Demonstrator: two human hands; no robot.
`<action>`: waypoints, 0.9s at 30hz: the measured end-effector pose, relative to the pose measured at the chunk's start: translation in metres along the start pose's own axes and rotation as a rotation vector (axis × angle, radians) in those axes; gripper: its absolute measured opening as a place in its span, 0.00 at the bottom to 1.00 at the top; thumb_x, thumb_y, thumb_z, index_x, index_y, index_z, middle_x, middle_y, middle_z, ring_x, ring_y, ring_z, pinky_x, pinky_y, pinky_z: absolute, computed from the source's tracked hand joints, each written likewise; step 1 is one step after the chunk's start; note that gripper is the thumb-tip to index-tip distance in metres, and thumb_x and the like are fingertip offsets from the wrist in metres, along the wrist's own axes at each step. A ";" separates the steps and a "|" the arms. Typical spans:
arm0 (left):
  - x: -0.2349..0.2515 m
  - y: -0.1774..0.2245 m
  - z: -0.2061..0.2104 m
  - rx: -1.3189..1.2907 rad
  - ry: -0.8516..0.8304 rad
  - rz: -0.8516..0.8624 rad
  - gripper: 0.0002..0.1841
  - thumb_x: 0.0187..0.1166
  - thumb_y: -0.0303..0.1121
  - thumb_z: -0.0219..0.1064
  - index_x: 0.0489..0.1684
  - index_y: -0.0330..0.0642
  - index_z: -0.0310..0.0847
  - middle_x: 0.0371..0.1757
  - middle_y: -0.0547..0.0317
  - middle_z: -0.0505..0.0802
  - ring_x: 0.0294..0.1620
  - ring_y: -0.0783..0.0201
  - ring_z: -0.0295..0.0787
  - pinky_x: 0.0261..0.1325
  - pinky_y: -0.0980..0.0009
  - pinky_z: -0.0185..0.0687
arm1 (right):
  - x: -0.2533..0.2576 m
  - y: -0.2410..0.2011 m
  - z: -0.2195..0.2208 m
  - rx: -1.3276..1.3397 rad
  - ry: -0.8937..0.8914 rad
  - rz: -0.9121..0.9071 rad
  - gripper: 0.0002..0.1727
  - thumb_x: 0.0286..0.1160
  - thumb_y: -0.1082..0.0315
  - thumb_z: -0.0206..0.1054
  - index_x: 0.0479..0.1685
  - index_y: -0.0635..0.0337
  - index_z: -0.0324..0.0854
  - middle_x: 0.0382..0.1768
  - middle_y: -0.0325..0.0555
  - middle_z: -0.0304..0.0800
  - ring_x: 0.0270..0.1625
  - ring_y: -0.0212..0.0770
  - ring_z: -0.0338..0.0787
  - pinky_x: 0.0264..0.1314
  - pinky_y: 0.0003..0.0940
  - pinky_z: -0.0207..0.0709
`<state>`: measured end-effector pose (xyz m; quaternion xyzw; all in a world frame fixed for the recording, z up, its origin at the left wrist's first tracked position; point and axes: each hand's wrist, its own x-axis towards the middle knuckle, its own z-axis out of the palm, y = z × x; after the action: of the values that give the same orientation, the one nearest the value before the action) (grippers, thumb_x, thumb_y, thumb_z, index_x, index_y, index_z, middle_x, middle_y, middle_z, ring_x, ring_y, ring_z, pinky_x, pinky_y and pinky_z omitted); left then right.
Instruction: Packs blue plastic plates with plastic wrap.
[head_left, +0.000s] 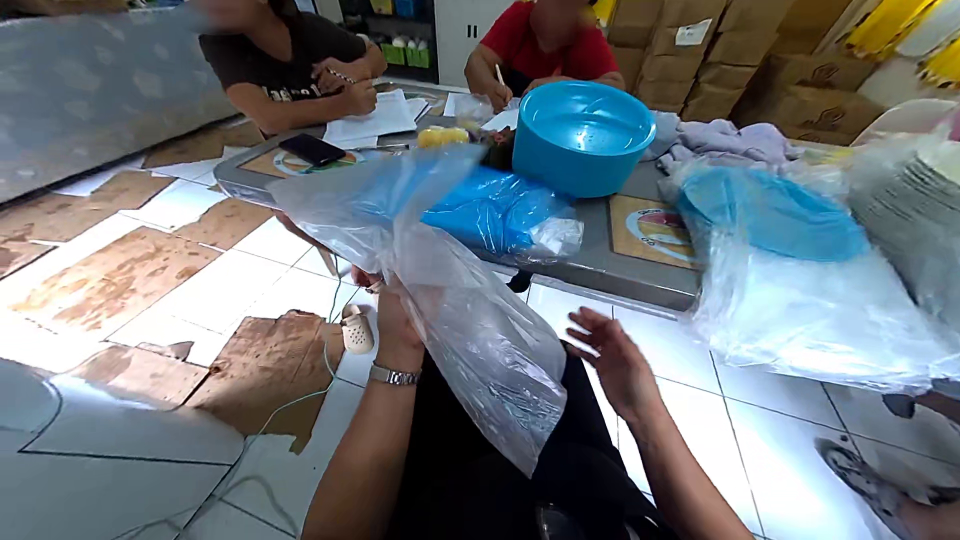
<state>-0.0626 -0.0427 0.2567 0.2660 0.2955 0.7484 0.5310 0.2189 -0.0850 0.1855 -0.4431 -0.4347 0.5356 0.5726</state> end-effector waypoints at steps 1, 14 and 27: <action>0.001 0.000 -0.004 0.034 0.012 0.023 0.17 0.96 0.38 0.38 0.52 0.48 0.75 0.35 0.68 0.89 0.36 0.78 0.88 0.39 0.78 0.87 | -0.003 0.014 0.005 0.040 -0.075 0.074 0.34 0.91 0.46 0.38 0.80 0.66 0.66 0.68 0.47 0.86 0.64 0.39 0.89 0.64 0.39 0.84; 0.001 0.005 -0.044 0.244 0.060 0.089 0.17 0.95 0.33 0.38 0.58 0.44 0.76 0.42 0.70 0.88 0.42 0.82 0.85 0.46 0.82 0.83 | -0.007 0.028 0.027 -0.192 -0.192 -0.066 0.10 0.76 0.73 0.66 0.27 0.55 0.88 0.27 0.26 0.88 0.33 0.20 0.85 0.42 0.22 0.80; -0.007 -0.029 -0.072 0.018 -0.052 -0.021 0.22 0.95 0.31 0.30 0.75 0.38 0.67 0.61 0.57 0.87 0.60 0.71 0.84 0.63 0.72 0.82 | -0.023 0.047 0.025 0.854 -0.263 0.198 0.46 0.54 0.32 0.78 0.68 0.59 0.84 0.60 0.55 0.93 0.61 0.50 0.94 0.65 0.47 0.88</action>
<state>-0.0929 -0.0534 0.1860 0.2869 0.2913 0.7328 0.5438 0.1832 -0.1049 0.1453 -0.1349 -0.1994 0.7706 0.5900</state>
